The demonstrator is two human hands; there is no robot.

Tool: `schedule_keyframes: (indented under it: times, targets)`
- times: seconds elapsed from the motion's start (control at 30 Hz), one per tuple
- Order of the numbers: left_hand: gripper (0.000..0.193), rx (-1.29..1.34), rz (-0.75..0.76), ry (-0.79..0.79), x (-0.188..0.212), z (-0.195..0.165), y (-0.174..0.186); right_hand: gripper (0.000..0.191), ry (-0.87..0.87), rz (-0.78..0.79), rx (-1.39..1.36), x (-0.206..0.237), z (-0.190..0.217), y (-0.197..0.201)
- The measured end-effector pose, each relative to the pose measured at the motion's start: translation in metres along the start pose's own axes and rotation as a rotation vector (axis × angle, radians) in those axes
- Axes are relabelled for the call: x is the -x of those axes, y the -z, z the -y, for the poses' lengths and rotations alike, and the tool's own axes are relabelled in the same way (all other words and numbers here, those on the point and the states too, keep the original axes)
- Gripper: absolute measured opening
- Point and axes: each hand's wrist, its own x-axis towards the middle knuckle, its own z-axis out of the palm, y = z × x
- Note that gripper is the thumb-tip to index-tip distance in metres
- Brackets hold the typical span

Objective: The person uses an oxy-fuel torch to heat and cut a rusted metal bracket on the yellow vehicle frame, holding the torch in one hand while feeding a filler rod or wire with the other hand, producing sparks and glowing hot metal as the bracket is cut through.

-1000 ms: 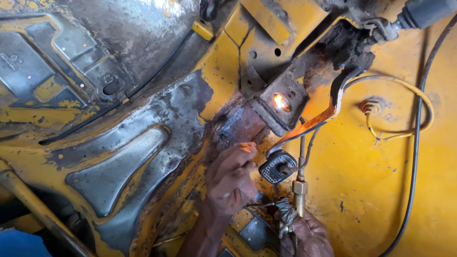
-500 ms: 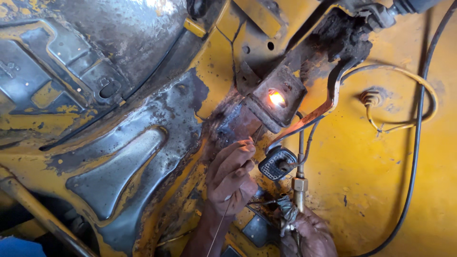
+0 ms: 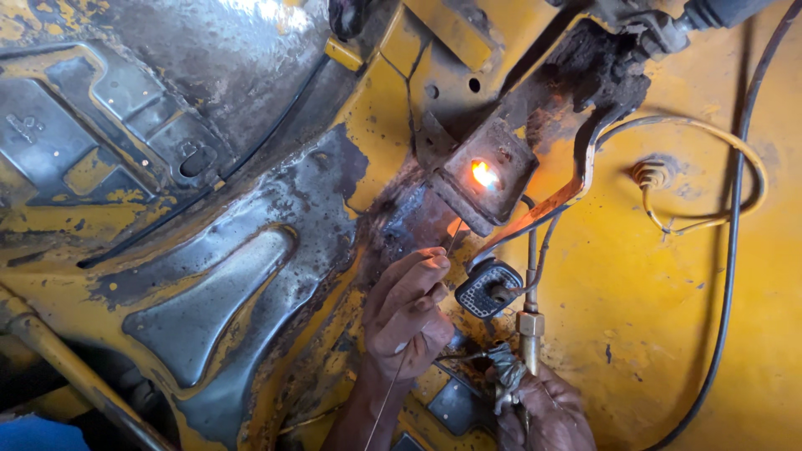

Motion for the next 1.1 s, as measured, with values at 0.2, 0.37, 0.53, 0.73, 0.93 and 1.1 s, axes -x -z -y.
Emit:
schedule_keyframes:
  times: [0.2,0.37,0.53,0.73,0.93,1.1]
  targets:
    - [0.024,-0.051,-0.016,-0.049,-0.004,0.001,-0.001,0.042,-0.003,-0.023,0.132,-0.015,-0.011,0.020]
    - [0.033,-0.050,-0.013,-0.057,-0.003,0.002,-0.001,0.043,-0.002,0.073,0.082,-0.019,-0.010,0.025]
    - [0.038,-0.006,-0.004,-0.040,-0.001,0.004,0.000,0.040,-0.092,-0.106,0.146,-0.016,-0.006,0.018]
    - [0.039,-0.016,-0.016,-0.037,-0.001,0.003,-0.001,0.034,-0.052,-0.036,0.121,-0.015,-0.006,0.013]
    - [0.032,-0.034,-0.020,-0.030,-0.003,0.002,-0.001,0.034,-0.089,-0.046,0.124,-0.018,-0.005,0.011]
    - [0.025,-0.022,-0.029,-0.031,-0.005,0.002,-0.002,0.034,-0.057,-0.063,0.080,-0.014,-0.005,0.008]
